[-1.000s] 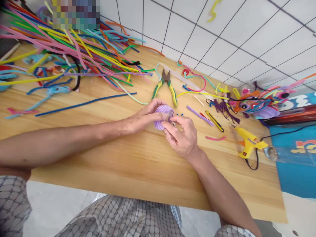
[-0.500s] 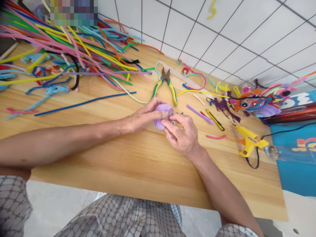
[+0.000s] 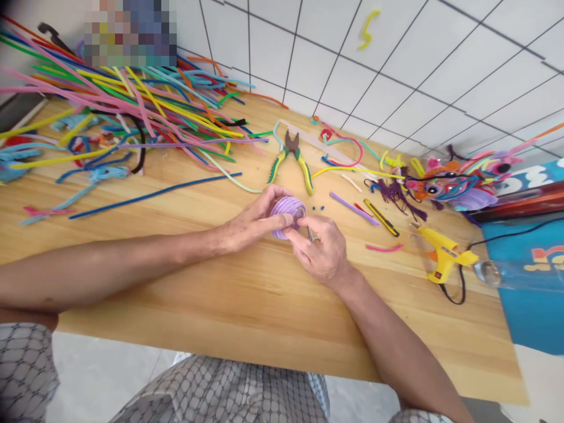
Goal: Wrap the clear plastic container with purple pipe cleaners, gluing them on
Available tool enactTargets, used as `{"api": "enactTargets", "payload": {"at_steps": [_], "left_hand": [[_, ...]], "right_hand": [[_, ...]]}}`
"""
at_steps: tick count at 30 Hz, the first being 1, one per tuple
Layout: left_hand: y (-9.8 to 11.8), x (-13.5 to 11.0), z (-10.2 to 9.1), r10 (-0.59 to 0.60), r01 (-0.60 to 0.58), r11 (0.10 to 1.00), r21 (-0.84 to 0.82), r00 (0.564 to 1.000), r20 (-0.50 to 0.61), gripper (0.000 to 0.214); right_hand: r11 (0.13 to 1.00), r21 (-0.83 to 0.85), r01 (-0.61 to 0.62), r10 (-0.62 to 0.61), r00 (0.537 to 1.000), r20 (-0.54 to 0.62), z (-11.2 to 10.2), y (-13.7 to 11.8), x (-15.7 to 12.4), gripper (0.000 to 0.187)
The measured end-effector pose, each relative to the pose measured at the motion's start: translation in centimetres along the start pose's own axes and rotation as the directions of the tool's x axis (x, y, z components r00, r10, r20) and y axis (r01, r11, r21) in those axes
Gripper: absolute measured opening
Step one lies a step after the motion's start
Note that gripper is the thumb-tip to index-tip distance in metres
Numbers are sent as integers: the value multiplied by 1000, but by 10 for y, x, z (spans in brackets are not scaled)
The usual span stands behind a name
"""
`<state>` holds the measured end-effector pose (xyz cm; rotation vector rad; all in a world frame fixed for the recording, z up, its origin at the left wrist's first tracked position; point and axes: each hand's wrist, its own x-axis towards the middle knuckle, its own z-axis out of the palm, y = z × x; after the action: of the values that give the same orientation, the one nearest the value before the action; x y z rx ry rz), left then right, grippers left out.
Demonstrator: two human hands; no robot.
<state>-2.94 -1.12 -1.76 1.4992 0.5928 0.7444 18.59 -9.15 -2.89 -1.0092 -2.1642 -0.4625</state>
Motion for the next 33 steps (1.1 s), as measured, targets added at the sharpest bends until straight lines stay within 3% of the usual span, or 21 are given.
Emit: {"api": "enactTargets", "payload": {"at_steps": [13,26,33], "left_hand": [[-3,4,1,-10,10,1000,-7,999,-31,40],[-1,-3,5,6,-6,1000,1,1000,-26,43],[1,-6,5,12,-11,999,38,999,-32,43]], "right_hand": [[996,79,-35,34,999,15,2,3,1,48],[999,32,-4,4,1000,-13,1,-1,0,50],[999,-27,26,-26,1000,-12,0,-5,1,40]]}}
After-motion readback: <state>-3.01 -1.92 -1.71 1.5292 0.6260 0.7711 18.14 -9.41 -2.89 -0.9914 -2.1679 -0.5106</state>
